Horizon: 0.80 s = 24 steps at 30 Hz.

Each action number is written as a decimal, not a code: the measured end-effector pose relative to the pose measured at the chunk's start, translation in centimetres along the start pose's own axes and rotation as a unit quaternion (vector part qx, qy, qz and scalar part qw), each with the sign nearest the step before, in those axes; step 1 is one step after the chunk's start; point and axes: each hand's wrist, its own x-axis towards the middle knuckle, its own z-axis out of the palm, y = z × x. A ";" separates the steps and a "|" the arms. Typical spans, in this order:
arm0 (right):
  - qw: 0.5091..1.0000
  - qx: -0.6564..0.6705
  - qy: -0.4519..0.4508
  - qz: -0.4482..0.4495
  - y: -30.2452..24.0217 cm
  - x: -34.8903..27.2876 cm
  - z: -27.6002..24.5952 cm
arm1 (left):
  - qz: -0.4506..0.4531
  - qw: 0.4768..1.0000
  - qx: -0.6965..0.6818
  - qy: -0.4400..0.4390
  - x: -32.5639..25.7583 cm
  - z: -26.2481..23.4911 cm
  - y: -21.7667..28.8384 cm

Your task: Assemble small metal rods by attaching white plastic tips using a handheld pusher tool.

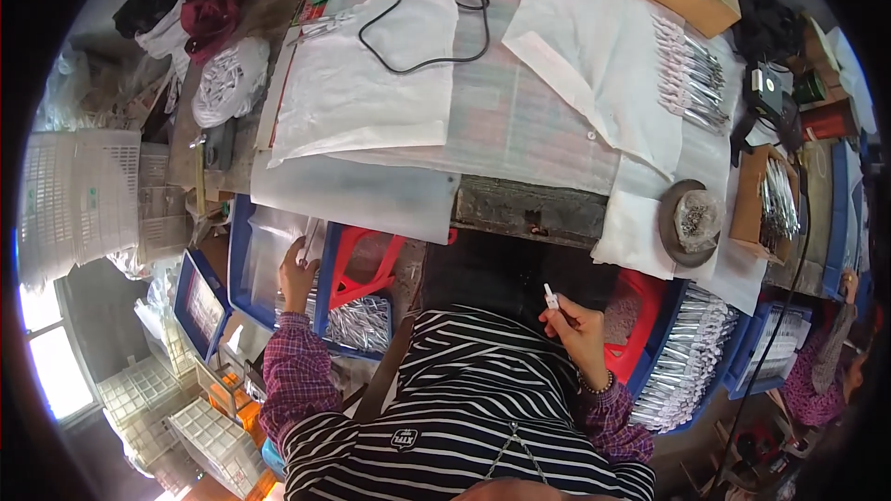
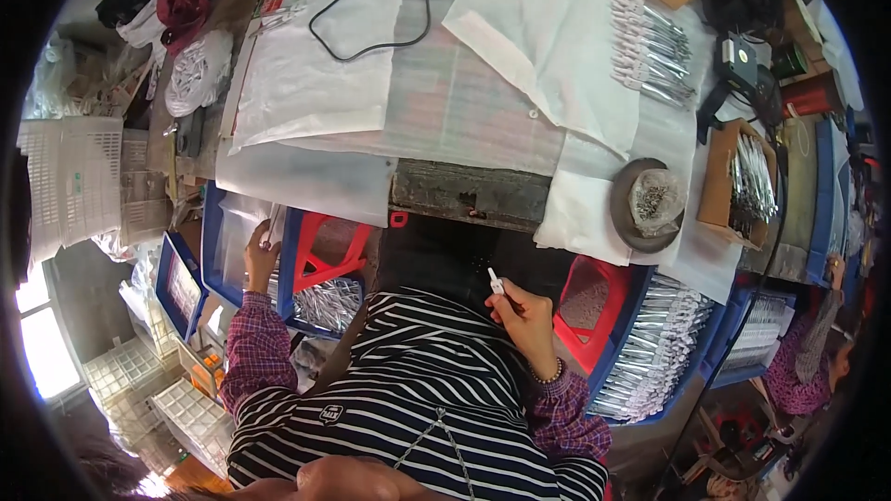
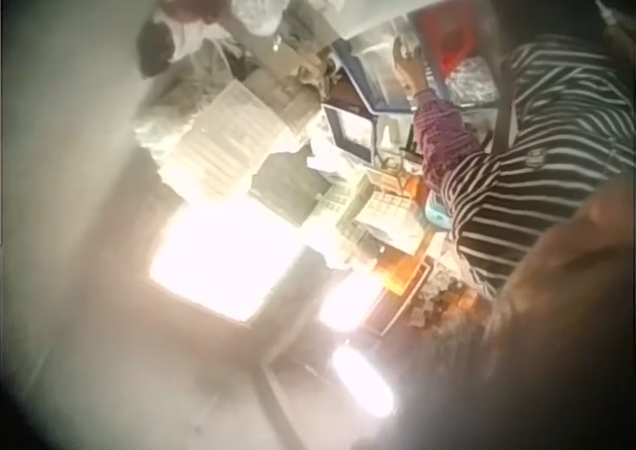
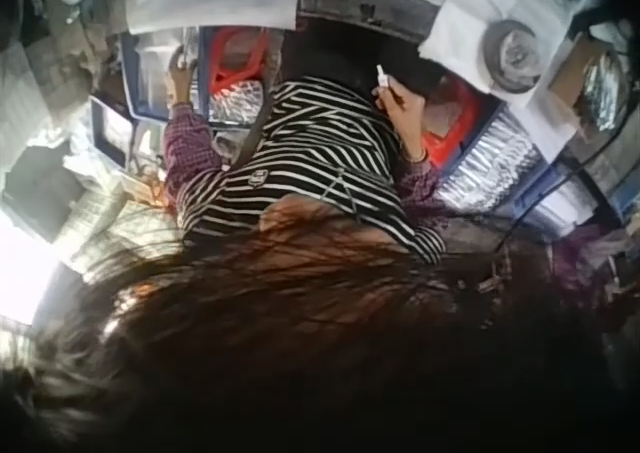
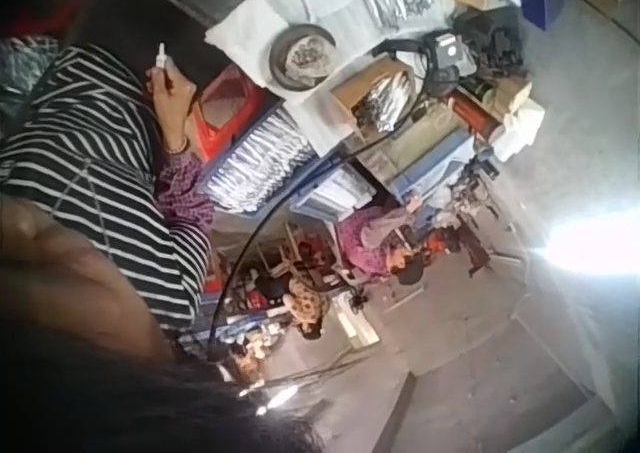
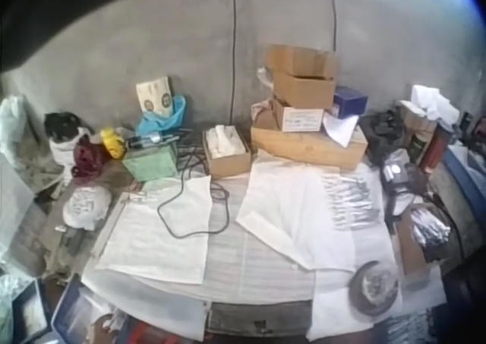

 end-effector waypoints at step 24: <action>0.985 0.155 -0.067 0.023 -0.1 0.9 0.2 | 0.071 0.927 -0.284 -0.234 -5.8 4.4 25.5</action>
